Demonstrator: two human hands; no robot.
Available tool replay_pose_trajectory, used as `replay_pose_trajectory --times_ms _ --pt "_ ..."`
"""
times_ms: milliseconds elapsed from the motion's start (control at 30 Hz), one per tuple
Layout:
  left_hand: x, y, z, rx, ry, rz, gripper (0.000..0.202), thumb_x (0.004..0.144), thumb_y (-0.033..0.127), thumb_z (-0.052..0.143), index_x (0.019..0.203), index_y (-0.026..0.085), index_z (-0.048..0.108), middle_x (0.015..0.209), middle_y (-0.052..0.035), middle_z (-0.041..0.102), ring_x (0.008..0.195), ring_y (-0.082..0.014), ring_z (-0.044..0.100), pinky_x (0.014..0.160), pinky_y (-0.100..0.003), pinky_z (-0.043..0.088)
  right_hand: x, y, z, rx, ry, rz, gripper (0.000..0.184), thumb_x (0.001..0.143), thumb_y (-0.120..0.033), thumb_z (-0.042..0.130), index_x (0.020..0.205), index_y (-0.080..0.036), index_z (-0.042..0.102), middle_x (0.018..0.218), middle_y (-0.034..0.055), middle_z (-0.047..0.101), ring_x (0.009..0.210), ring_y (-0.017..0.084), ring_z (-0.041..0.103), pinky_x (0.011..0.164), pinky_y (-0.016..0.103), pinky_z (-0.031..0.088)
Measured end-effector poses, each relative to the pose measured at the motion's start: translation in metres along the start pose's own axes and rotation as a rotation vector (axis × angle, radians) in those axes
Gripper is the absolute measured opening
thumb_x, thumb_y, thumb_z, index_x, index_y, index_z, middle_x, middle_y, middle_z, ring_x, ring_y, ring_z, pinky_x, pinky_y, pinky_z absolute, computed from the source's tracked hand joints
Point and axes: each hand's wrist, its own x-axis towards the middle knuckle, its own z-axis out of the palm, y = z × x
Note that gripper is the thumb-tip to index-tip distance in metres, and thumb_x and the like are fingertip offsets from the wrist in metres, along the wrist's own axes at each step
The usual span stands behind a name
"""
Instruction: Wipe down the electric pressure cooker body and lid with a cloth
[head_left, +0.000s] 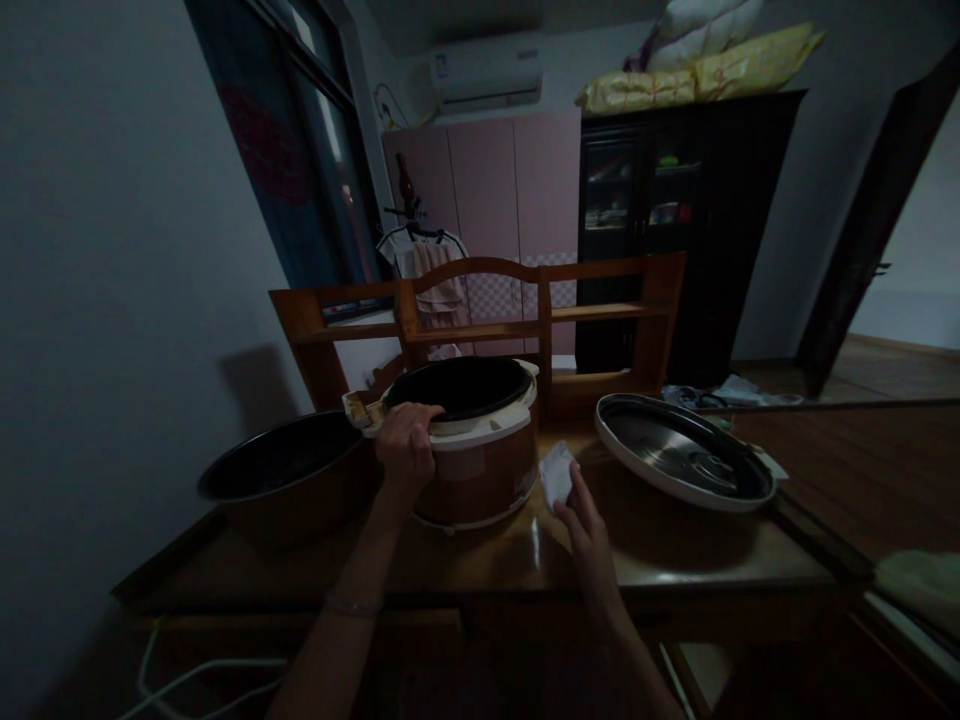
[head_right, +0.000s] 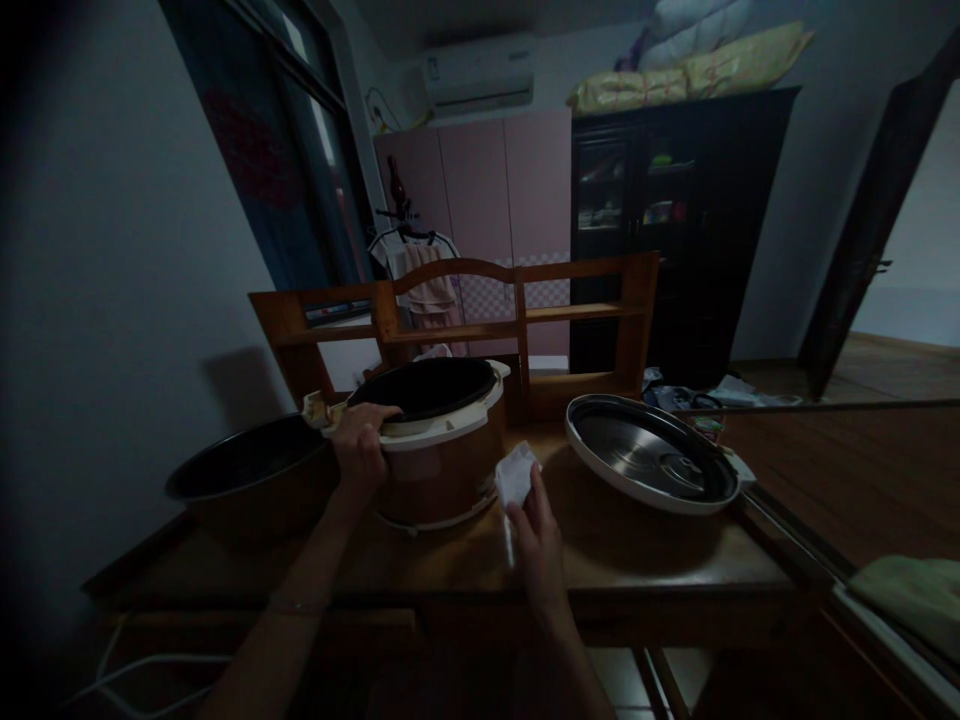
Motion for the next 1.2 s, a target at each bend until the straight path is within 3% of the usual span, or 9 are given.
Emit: replay_pose_trajectory --times_ms 133,233,433,567,700,800,967,1200 --pt "0.002 0.002 -0.010 -0.022 -0.034 -0.039 0.056 0.100 0.031 0.016 0.116 0.019 0.068 0.115 -0.0090 0.072 0.112 -0.0230 0.063 0.111 -0.046 0.036 -0.004 -0.023 0.032 -0.029 -0.054 -0.111 0.076 0.100 -0.045 0.049 0.162 -0.026 0.009 0.168 0.0035 0.014 0.153 0.023 0.021 0.123 0.047 0.024" --pt "0.000 0.002 -0.014 -0.045 0.016 -0.119 0.058 0.101 0.030 0.012 0.114 0.019 0.068 0.119 -0.0073 0.071 0.120 -0.0211 0.061 0.120 -0.047 0.027 -0.002 -0.035 0.048 -0.093 -0.095 -0.184 0.078 0.101 -0.042 0.048 0.162 -0.027 0.001 0.168 0.0026 0.013 0.153 0.023 0.021 0.124 0.047 0.023" --pt "-0.003 0.011 -0.017 -0.061 -0.009 -0.244 0.057 0.100 0.027 0.011 0.105 0.020 0.067 0.118 -0.0053 0.070 0.121 -0.0184 0.061 0.125 -0.044 0.021 0.006 -0.028 0.081 -0.300 -0.100 -0.378 0.074 0.100 -0.035 0.049 0.162 -0.026 0.009 0.168 0.0051 0.017 0.155 0.027 0.013 0.123 0.056 0.022" --pt "0.000 0.013 -0.021 -0.083 -0.036 -0.264 0.055 0.101 0.028 0.012 0.104 0.022 0.066 0.114 -0.0037 0.070 0.118 -0.0179 0.060 0.123 -0.042 0.025 0.002 -0.024 0.101 -0.434 -0.009 -0.386 0.077 0.100 -0.032 0.045 0.162 -0.022 0.001 0.169 0.0091 0.010 0.155 0.032 0.007 0.119 0.064 0.027" --pt "0.001 0.014 -0.025 -0.100 -0.087 -0.263 0.056 0.100 0.027 0.008 0.106 0.023 0.064 0.111 -0.0024 0.068 0.114 -0.0179 0.059 0.123 -0.042 0.024 -0.012 -0.022 0.117 -0.545 0.002 -0.463 0.079 0.099 -0.030 0.044 0.162 -0.018 -0.003 0.169 0.0115 0.006 0.155 0.035 0.005 0.118 0.066 0.027" --pt "0.001 0.014 -0.028 -0.094 -0.116 -0.244 0.057 0.100 0.026 0.006 0.109 0.023 0.062 0.111 -0.0022 0.066 0.114 -0.0176 0.058 0.123 -0.042 0.023 -0.020 -0.017 0.120 -0.601 0.001 -0.496 0.080 0.099 -0.030 0.045 0.162 -0.016 -0.001 0.168 0.0130 0.008 0.155 0.035 0.009 0.117 0.064 0.030" --pt "0.001 0.012 -0.029 -0.074 -0.162 -0.221 0.057 0.101 0.027 0.005 0.112 0.023 0.061 0.113 -0.0030 0.065 0.116 -0.0178 0.056 0.124 -0.043 0.021 -0.015 -0.020 0.109 -0.645 -0.027 -0.529 0.078 0.098 -0.029 0.048 0.162 -0.014 0.005 0.168 0.0132 0.012 0.154 0.034 0.013 0.119 0.061 0.030" --pt "0.000 0.011 -0.021 -0.013 -0.114 -0.237 0.055 0.101 0.026 0.007 0.109 0.023 0.062 0.107 -0.0048 0.065 0.112 -0.0199 0.057 0.121 -0.044 0.026 -0.002 -0.033 0.090 -0.653 -0.099 -0.620 0.079 0.095 -0.027 0.051 0.162 -0.017 0.010 0.168 0.0086 0.013 0.155 0.032 0.012 0.122 0.059 0.028"
